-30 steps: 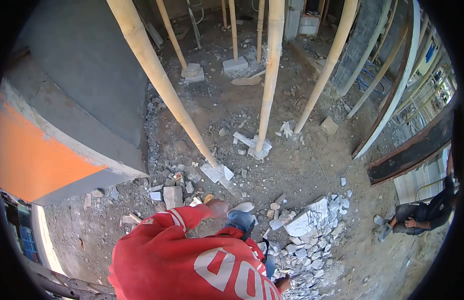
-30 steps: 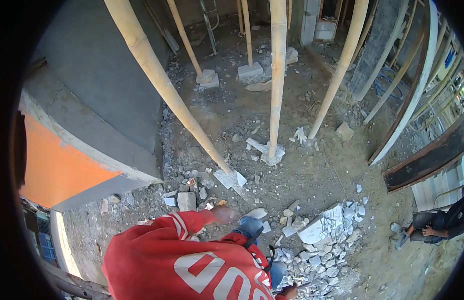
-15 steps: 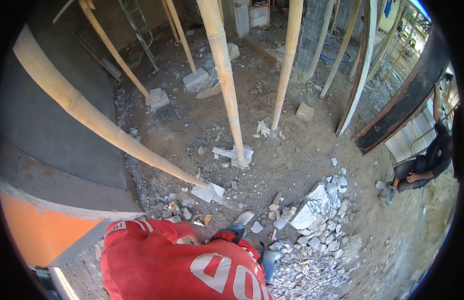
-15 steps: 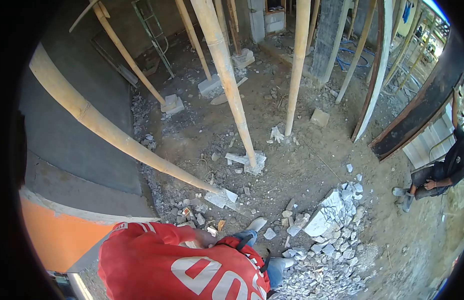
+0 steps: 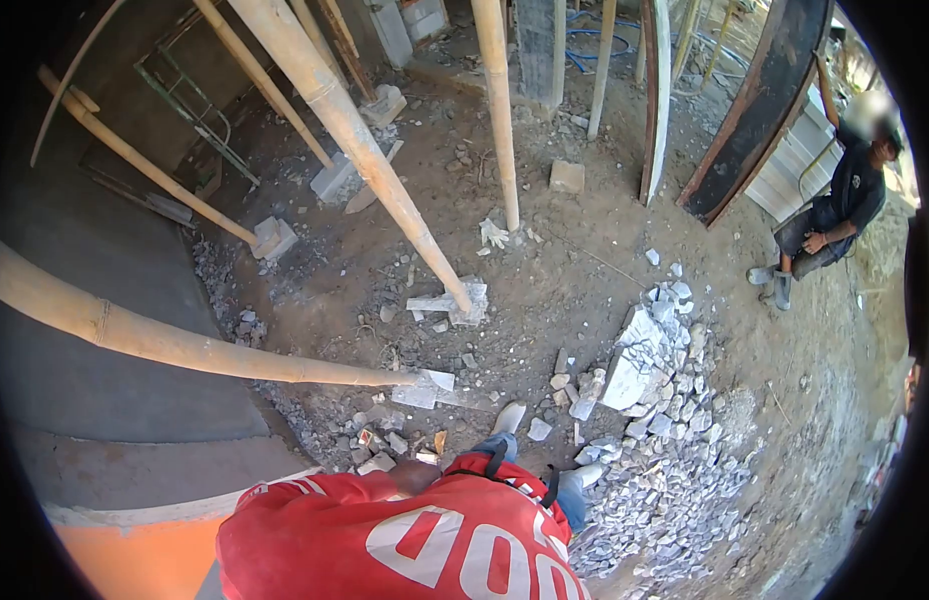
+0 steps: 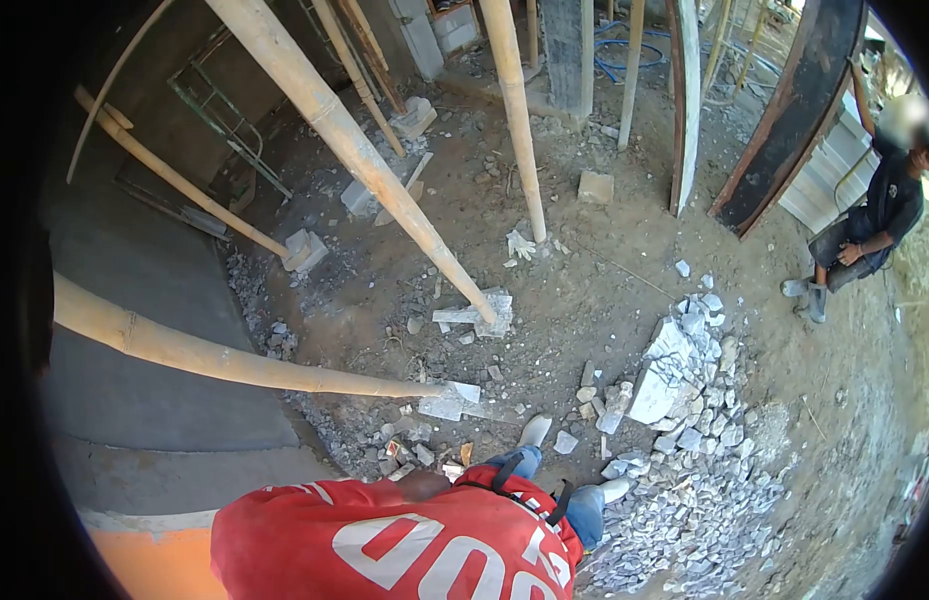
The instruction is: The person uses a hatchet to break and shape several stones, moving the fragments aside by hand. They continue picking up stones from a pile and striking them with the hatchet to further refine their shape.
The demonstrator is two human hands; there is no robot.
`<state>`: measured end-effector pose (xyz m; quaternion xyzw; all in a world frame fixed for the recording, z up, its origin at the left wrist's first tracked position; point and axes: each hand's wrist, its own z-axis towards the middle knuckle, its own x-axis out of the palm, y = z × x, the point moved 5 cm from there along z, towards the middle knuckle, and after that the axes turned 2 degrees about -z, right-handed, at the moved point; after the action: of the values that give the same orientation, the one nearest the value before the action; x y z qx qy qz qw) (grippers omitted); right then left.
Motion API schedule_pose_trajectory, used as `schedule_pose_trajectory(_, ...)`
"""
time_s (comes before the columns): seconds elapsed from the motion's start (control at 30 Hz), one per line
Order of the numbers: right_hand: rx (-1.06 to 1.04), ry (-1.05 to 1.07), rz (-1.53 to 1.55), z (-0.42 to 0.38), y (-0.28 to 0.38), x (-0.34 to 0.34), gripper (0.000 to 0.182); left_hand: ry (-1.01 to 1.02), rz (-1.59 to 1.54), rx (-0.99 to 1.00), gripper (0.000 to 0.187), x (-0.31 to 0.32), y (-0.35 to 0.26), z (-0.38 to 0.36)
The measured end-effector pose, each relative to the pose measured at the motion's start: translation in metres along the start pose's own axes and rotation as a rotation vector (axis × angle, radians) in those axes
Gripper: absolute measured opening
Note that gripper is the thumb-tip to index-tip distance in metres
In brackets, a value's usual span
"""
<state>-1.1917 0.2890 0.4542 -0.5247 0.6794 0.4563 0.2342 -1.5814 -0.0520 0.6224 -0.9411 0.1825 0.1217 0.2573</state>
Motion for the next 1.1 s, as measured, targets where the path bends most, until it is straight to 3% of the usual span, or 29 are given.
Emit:
schedule_pose_trajectory(0.03, 0.013, 0.004, 0.005, -0.019, -0.009, -0.002, 0.041, 0.061, 0.037, 0.01, 0.045, 0.007, -0.001, -0.004)
schedule_pose_trajectory(0.1, 0.055, 0.006, 0.035, -0.062, -0.022, 0.001, 0.04, -0.144, 0.0, 0.012, 0.042, -0.001, 0.006, -0.013)
schedule_pose_trajectory(0.17, 0.091, 0.009, 0.064, -0.107, -0.027, 0.008, 0.04, -0.035, 0.081, 0.052, 0.042, 0.021, 0.028, 0.001)
schedule_pose_trajectory(0.33, 0.13, 0.041, 0.12, -0.189, -0.026, 0.036, 0.04, 0.024, 0.142, 0.089, 0.041, 0.007, 0.031, 0.015)
schedule_pose_trajectory(0.47, 0.165, 0.115, 0.108, -0.237, -0.092, 0.101, 0.038, 0.062, 0.187, 0.106, 0.041, -0.001, 0.024, 0.024)
schedule_pose_trajectory(0.73, 0.293, 0.098, 0.18, -0.285, -0.024, 0.066, 0.039, 0.102, 0.241, 0.125, 0.04, -0.015, 0.01, 0.042)
schedule_pose_trajectory(1.03, 0.327, 0.108, 0.222, -0.248, 0.098, -0.032, 0.04, 0.138, 0.306, 0.16, 0.039, -0.028, -0.002, 0.059)
schedule_pose_trajectory(1.1, 0.337, 0.095, 0.237, -0.24, 0.101, -0.034, 0.04, 0.146, 0.32, 0.167, 0.039, -0.031, -0.005, 0.062)
